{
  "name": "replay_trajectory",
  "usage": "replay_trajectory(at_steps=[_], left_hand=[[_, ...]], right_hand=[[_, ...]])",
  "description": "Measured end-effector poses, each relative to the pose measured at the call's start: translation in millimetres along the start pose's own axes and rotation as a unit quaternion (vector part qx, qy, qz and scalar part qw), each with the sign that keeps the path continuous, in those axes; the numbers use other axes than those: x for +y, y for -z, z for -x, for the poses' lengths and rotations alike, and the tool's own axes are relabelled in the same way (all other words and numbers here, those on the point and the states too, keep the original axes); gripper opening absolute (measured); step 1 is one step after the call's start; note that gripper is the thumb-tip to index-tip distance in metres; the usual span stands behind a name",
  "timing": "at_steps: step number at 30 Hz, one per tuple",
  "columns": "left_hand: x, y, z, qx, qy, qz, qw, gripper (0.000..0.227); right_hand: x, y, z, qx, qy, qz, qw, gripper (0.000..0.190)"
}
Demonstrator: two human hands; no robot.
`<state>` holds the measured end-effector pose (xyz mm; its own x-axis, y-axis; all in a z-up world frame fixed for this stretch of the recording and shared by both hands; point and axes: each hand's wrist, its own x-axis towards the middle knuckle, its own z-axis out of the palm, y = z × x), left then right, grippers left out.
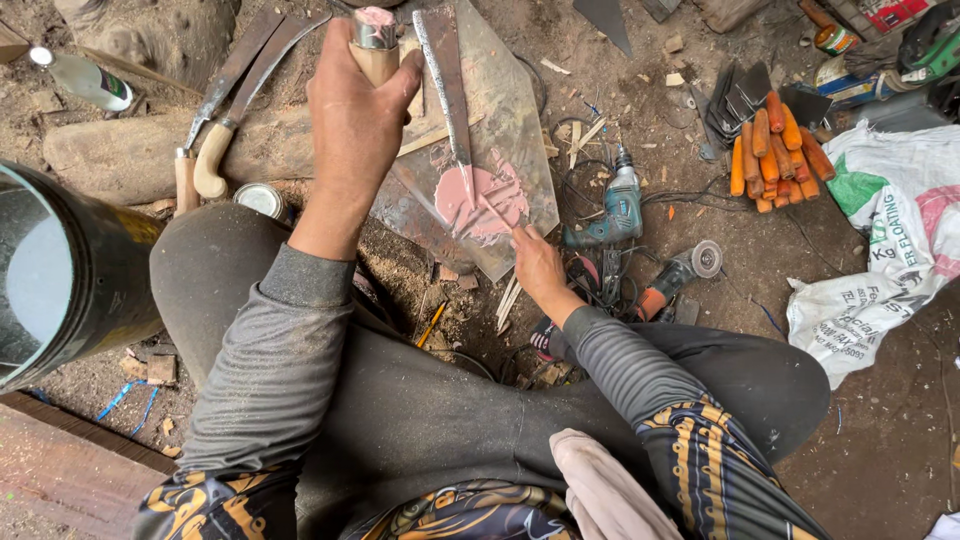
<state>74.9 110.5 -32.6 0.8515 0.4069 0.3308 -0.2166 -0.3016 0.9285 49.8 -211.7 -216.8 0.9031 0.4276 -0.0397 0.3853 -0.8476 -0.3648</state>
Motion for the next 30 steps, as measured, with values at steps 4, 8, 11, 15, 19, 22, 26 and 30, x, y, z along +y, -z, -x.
replay_trajectory(at_steps=[4, 8, 11, 15, 19, 22, 26, 30], left_hand=[[-10.7, -4.5, 3.7, 0.013, -0.055, -0.051, 0.997, 0.041], [-12.2, -2.3, 5.0, 0.008, -0.027, -0.06, 0.998, 0.036], [-13.6, 0.0, 8.9, -0.012, 0.018, -0.037, 0.999, 0.032], [-11.7, -4.3, 7.4, -0.016, 0.034, -0.062, 0.997, 0.03], [-14.1, -10.7, 10.2, -0.02, -0.007, -0.073, 0.997, 0.032], [-15.0, -16.5, 13.5, -0.031, -0.017, -0.074, 0.997, 0.03], [-13.8, -22.8, 15.2, -0.088, 0.048, -0.041, 0.994, 0.031], [-8.1, -24.2, 19.8, -0.111, -0.003, -0.061, 0.992, 0.031]], right_hand=[[4.1, -6.2, 3.8, -0.061, 0.02, -0.017, 0.998, 0.014], [21.5, -9.1, 6.1, -0.12, -0.001, -0.092, 0.988, 0.014], [41.1, -6.5, 19.2, -0.053, 0.001, -0.129, 0.99, 0.018], [55.7, 0.7, 13.4, 0.084, -0.069, -0.093, 0.99, 0.018], [45.4, -3.9, 11.5, 0.133, -0.025, -0.063, 0.989, 0.01], [29.9, -9.1, 17.8, 0.081, -0.073, -0.08, 0.991, 0.011], [16.8, -14.4, 19.8, 0.071, 0.012, -0.106, 0.992, 0.018], [11.9, -21.1, 25.5, -0.044, -0.016, -0.099, 0.994, 0.01]])
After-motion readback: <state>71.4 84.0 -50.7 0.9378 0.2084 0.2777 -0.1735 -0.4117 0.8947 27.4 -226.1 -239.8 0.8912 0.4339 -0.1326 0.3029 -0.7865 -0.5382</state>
